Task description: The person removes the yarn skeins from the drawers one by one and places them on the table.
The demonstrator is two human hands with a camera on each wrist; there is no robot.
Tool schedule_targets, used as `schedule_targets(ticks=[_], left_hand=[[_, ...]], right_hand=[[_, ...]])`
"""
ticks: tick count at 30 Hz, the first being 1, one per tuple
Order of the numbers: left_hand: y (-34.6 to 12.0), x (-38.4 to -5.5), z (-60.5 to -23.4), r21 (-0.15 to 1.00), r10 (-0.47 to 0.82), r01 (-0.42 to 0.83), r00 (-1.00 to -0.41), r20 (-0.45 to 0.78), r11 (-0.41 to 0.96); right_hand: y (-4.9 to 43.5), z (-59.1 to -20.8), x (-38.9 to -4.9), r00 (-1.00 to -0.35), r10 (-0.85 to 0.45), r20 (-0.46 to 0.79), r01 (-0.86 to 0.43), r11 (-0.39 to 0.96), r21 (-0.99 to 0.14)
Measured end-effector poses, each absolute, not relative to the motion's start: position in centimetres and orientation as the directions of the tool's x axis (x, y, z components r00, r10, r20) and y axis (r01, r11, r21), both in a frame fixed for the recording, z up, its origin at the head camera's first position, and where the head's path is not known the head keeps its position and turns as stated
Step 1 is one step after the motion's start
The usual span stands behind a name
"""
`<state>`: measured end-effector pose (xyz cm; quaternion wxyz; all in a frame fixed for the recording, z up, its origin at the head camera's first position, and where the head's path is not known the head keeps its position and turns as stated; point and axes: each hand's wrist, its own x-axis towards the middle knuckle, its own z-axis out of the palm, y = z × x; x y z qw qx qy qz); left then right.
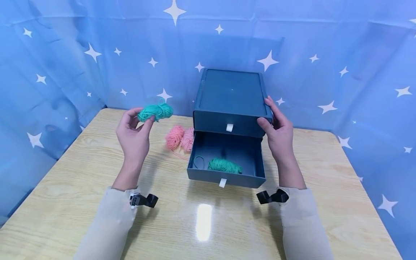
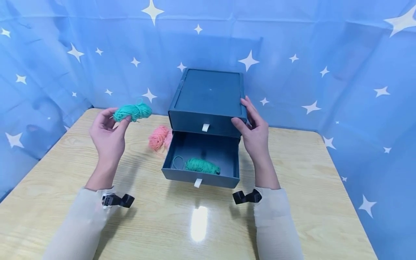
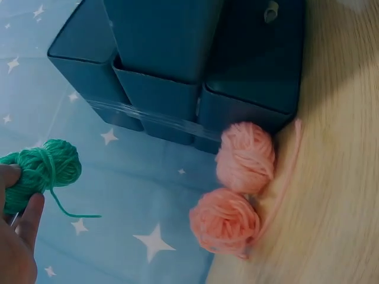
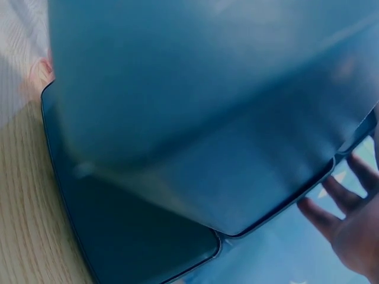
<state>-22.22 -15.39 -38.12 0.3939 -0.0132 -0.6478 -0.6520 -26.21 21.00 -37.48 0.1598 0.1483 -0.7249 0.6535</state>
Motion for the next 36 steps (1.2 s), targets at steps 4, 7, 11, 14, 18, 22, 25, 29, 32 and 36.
schedule_targets(ticks=[4, 7, 11, 14, 18, 22, 25, 29, 32, 36], left_hand=[[-15.8, -23.3, -39.5, 0.863, -0.499, 0.475, -0.714, 0.491, 0.169], [-16.2, -24.1, -40.6, 0.891, -0.505, 0.418, -0.739, 0.446, 0.176], [-16.7, -25.0, -42.0, 0.922, -0.486, 0.338, -0.784, 0.387, 0.188], [-17.0, -25.3, -42.9, 0.934, -0.477, 0.287, -0.804, 0.355, 0.213], [-17.3, -25.4, -44.0, 0.942, -0.478, 0.233, -0.816, 0.325, 0.242], [-17.7, -25.6, -45.2, 0.946, -0.475, 0.175, -0.831, 0.291, 0.272], [-18.0, -25.7, -46.0, 0.941, -0.453, 0.140, -0.848, 0.274, 0.307], [-18.3, -25.8, -46.8, 0.908, -0.397, 0.131, -0.868, 0.299, 0.397], [-18.4, -25.7, -47.0, 0.860, -0.358, 0.128, -0.871, 0.335, 0.494], [-18.5, -25.5, -47.1, 0.818, -0.337, 0.133, -0.865, 0.371, 0.560]], right_hand=[[21.1, -37.5, -26.1, -0.904, -0.005, 0.427, -0.426, 0.082, -0.901], [21.1, -37.5, -26.1, -0.903, -0.002, 0.431, -0.430, 0.071, -0.900], [21.4, -37.6, -26.1, -0.897, 0.008, 0.442, -0.440, 0.073, -0.895], [21.4, -37.7, -26.1, -0.895, 0.002, 0.446, -0.444, 0.077, -0.893], [21.2, -37.8, -26.2, -0.897, -0.003, 0.442, -0.440, 0.099, -0.892], [21.1, -37.8, -26.4, -0.900, 0.000, 0.435, -0.432, 0.113, -0.895], [21.1, -37.8, -26.4, -0.902, 0.000, 0.432, -0.429, 0.112, -0.896], [21.1, -37.8, -26.5, -0.902, -0.003, 0.432, -0.430, 0.115, -0.896], [21.1, -37.8, -26.5, -0.901, -0.002, 0.434, -0.431, 0.115, -0.895], [21.1, -37.8, -26.5, -0.900, -0.002, 0.436, -0.433, 0.116, -0.894]])
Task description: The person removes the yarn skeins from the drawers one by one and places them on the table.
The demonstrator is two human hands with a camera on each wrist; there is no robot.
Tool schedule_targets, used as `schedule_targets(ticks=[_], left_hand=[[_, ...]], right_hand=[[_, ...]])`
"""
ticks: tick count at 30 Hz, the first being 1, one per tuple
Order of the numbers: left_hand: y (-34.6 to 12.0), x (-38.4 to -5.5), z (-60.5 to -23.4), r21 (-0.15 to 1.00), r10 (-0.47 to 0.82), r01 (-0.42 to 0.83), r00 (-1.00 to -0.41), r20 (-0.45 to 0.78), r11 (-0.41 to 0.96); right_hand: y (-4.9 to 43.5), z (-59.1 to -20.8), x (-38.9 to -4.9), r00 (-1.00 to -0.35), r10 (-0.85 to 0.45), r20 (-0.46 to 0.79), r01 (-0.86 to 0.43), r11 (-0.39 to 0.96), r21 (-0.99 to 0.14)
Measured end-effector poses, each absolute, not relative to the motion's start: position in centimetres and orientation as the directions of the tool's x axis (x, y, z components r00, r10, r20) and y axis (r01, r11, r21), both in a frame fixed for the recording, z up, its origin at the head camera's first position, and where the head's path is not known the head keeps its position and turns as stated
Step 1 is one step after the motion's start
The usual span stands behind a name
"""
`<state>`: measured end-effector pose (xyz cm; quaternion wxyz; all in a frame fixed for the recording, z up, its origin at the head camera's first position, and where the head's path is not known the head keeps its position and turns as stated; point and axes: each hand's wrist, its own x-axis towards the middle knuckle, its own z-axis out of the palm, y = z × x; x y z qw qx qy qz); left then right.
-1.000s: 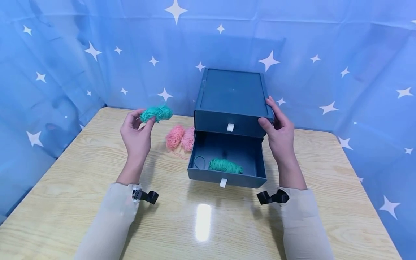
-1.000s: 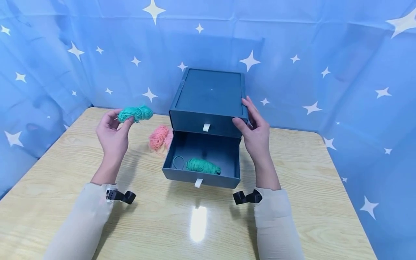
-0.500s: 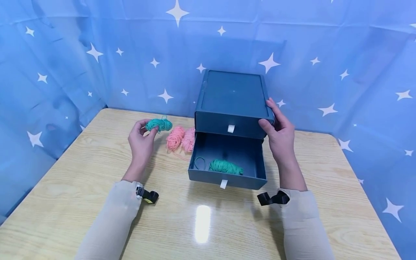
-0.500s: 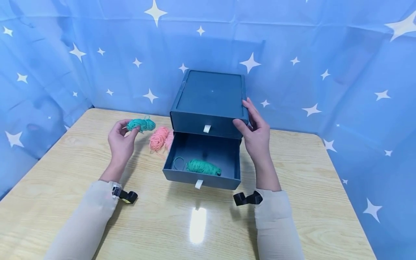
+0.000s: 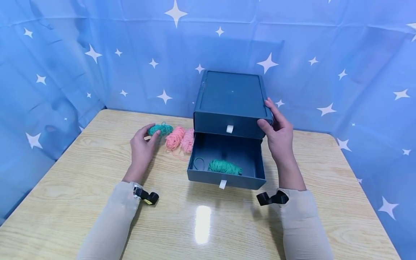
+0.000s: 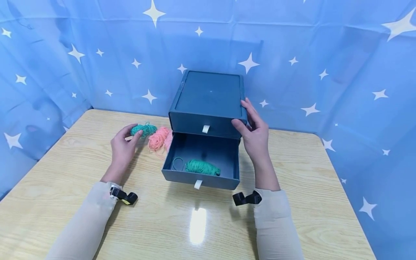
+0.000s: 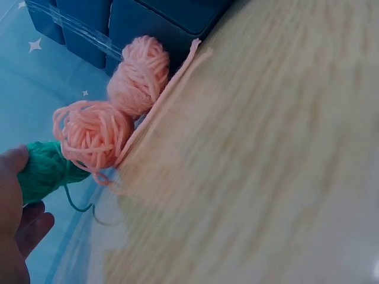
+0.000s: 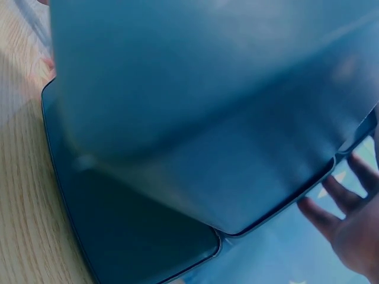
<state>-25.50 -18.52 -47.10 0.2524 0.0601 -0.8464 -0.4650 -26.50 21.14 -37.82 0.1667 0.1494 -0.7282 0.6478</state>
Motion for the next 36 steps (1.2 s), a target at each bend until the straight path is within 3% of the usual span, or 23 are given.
schedule_targets(ticks=[7, 13, 29, 36], left_hand=[[-18.8, -25.4, -47.3, 0.805, -0.372, 0.089, -0.853, 0.365, 0.586], [-18.9, -25.4, -47.6, 0.804, -0.356, 0.007, -0.894, 0.272, 0.595], [-18.4, -25.6, -47.7, 0.820, -0.261, -0.018, -0.952, 0.162, 0.572], [-18.2, -25.0, -45.9, 0.787, -0.273, 0.034, -0.928, 0.254, 0.616]], right_hand=[[21.1, -37.7, -26.3, -0.899, -0.005, 0.437, -0.435, 0.119, -0.893], [21.0, -37.6, -26.2, -0.900, -0.005, 0.436, -0.434, 0.099, -0.895], [21.1, -37.6, -26.2, -0.901, 0.000, 0.433, -0.431, 0.103, -0.896], [21.1, -37.7, -26.2, -0.898, 0.000, 0.440, -0.438, 0.093, -0.894]])
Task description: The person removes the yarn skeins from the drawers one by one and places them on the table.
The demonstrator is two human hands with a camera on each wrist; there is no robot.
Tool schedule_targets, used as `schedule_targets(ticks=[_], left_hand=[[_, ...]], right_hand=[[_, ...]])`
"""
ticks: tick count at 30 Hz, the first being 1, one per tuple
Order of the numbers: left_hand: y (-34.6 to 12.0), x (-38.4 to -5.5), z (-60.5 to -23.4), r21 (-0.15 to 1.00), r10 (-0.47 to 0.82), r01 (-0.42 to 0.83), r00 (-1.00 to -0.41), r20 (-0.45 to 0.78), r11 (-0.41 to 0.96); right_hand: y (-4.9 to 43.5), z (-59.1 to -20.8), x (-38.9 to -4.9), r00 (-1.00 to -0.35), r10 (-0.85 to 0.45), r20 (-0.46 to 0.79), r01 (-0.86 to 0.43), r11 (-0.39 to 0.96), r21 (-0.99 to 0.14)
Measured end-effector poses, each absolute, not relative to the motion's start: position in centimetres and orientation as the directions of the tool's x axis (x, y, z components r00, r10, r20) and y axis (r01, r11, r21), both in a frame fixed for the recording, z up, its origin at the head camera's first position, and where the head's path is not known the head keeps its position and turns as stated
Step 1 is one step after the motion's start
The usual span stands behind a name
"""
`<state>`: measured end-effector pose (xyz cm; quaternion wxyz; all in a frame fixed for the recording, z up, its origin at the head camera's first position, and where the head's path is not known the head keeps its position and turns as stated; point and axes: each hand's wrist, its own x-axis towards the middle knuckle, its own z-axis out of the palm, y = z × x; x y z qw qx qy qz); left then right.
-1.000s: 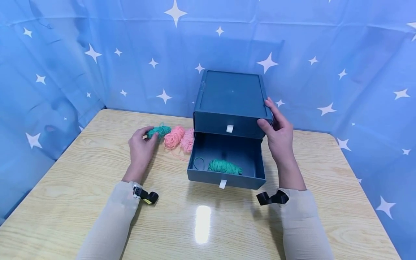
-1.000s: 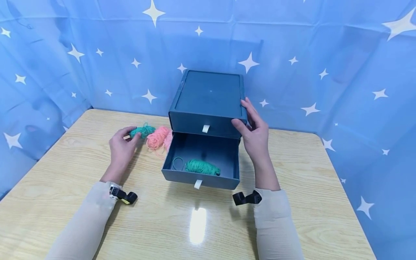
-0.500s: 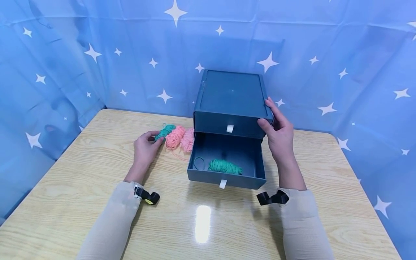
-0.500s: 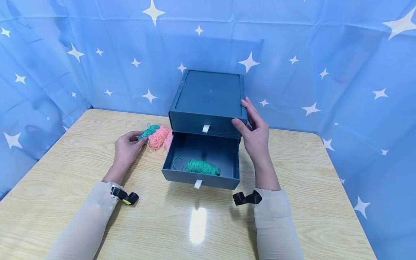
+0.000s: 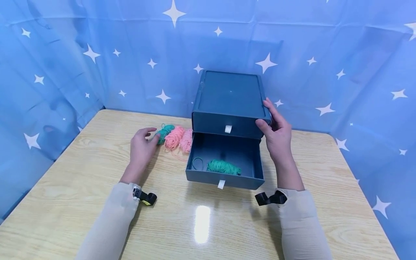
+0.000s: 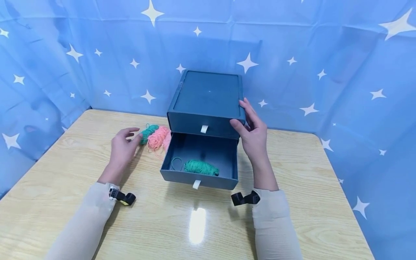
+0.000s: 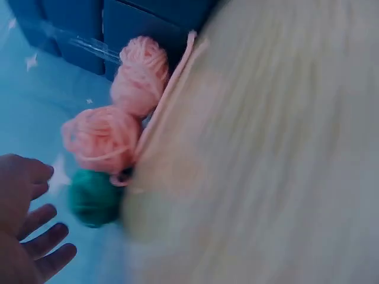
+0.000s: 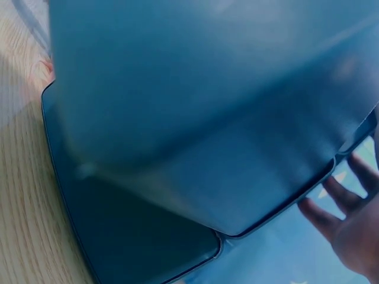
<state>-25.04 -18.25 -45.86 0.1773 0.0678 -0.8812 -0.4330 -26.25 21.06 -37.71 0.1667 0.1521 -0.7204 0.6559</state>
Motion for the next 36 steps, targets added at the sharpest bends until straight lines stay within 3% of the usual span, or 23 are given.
schedule_targets(ticks=[5, 10, 13, 15, 18, 21, 29, 36], left_hand=[[-16.5, -23.5, -41.6, 0.721, -0.175, 0.259, -0.867, 0.467, 0.642], [-13.1, -20.8, -36.9, 0.632, 0.067, 0.498, -0.813, 0.578, 0.594], [-11.6, -19.6, -34.8, 0.603, 0.295, 0.566, -0.818, 0.494, 0.562], [-10.5, -19.1, -33.6, 0.618, 0.453, 0.567, -0.819, 0.353, 0.545], [-8.6, -18.9, -32.4, 0.602, 0.628, 0.553, -0.771, 0.108, 0.576], [-6.8, -19.5, -32.1, 0.527, 0.711, 0.585, -0.701, -0.055, 0.617], [-4.4, -21.8, -33.3, 0.502, 0.817, 0.669, -0.557, -0.148, 0.547], [-3.4, -22.7, -33.7, 0.563, 0.845, 0.655, -0.511, -0.161, 0.504]], right_hand=[[21.0, -37.6, -26.3, -0.898, 0.000, 0.440, -0.437, 0.119, -0.892], [20.8, -37.4, -26.3, -0.895, 0.003, 0.446, -0.441, 0.140, -0.886], [20.6, -37.5, -26.3, -0.896, -0.008, 0.443, -0.441, 0.121, -0.889], [20.4, -37.5, -26.3, -0.897, -0.016, 0.441, -0.440, 0.109, -0.891], [20.3, -37.4, -26.3, -0.901, -0.016, 0.433, -0.432, 0.110, -0.895], [20.5, -37.3, -26.3, -0.905, -0.014, 0.425, -0.424, 0.124, -0.897], [20.9, -37.5, -26.3, -0.903, -0.016, 0.429, -0.428, 0.109, -0.897], [21.0, -37.5, -26.2, -0.909, -0.010, 0.418, -0.416, 0.118, -0.902]])
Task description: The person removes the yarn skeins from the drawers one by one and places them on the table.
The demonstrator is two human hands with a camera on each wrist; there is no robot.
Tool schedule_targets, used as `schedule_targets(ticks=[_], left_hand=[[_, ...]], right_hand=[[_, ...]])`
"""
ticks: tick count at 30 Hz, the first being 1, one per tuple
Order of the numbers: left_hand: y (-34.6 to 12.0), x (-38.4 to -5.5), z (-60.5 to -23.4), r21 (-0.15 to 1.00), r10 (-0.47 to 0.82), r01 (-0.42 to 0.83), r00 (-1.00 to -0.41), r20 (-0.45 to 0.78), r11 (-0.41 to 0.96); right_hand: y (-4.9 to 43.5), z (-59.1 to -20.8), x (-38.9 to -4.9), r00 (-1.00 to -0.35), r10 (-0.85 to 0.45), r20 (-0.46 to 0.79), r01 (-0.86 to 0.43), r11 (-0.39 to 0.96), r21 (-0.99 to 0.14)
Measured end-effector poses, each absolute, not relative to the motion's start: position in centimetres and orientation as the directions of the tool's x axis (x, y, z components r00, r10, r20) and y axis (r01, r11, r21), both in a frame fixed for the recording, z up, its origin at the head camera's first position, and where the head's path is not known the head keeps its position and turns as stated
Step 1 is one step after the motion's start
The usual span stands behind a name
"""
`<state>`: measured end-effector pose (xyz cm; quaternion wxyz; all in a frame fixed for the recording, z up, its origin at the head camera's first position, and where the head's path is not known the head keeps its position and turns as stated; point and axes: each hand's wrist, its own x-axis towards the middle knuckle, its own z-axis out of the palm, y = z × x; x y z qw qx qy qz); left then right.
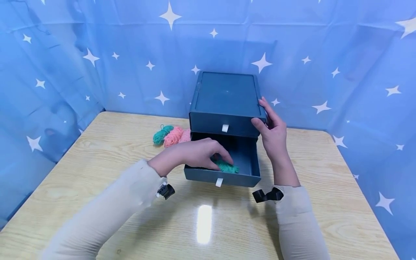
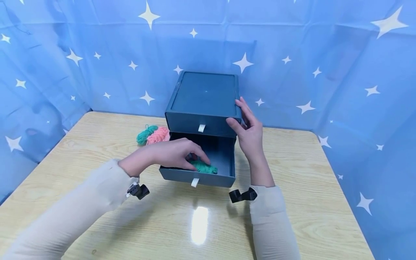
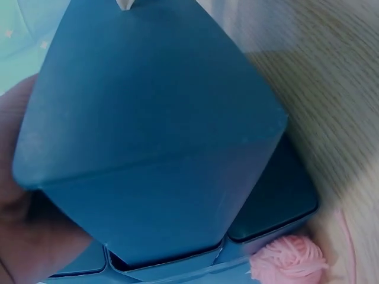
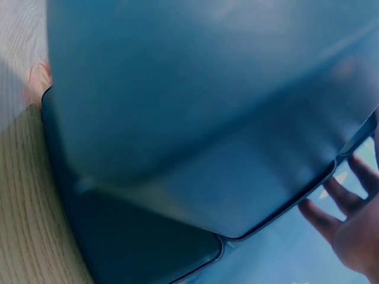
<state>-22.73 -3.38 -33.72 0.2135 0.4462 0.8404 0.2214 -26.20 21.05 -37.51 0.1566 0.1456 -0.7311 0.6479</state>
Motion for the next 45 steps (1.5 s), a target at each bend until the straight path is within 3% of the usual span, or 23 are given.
schedule_targets(ticks=[4, 12, 18, 25, 38, 42, 45], left_hand=[[-3.3, -22.9, -33.8, 0.599, 0.849, 0.633, -0.503, -0.163, 0.490], [-3.4, -22.4, -33.4, 0.566, 0.816, 0.629, -0.558, -0.149, 0.534], [-4.7, -21.8, -32.1, 0.565, 0.769, 0.637, -0.639, 0.006, 0.525], [-7.6, -21.6, -31.3, 0.622, 0.707, 0.641, -0.681, 0.191, 0.450], [-13.2, -20.7, -31.2, 0.844, 0.345, 0.471, -0.860, 0.375, 0.257], [-14.7, -20.7, -31.8, 0.874, 0.218, 0.466, -0.875, 0.433, 0.135], [-15.8, -20.8, -32.3, 0.854, 0.085, 0.521, -0.851, 0.519, 0.002]], right_hand=[[21.2, -37.5, -26.2, -0.909, -0.007, 0.418, -0.416, 0.120, -0.902], [21.0, -37.6, -26.3, -0.908, -0.010, 0.419, -0.418, 0.097, -0.903], [20.8, -37.5, -26.4, -0.910, -0.008, 0.414, -0.413, 0.106, -0.905], [20.7, -37.5, -26.4, -0.911, -0.009, 0.412, -0.410, 0.111, -0.905], [20.7, -37.6, -26.3, -0.907, -0.001, 0.421, -0.420, 0.085, -0.904], [20.8, -37.7, -26.3, -0.907, 0.003, 0.420, -0.419, 0.082, -0.904], [20.9, -37.7, -26.3, -0.904, 0.005, 0.427, -0.425, 0.071, -0.902]])
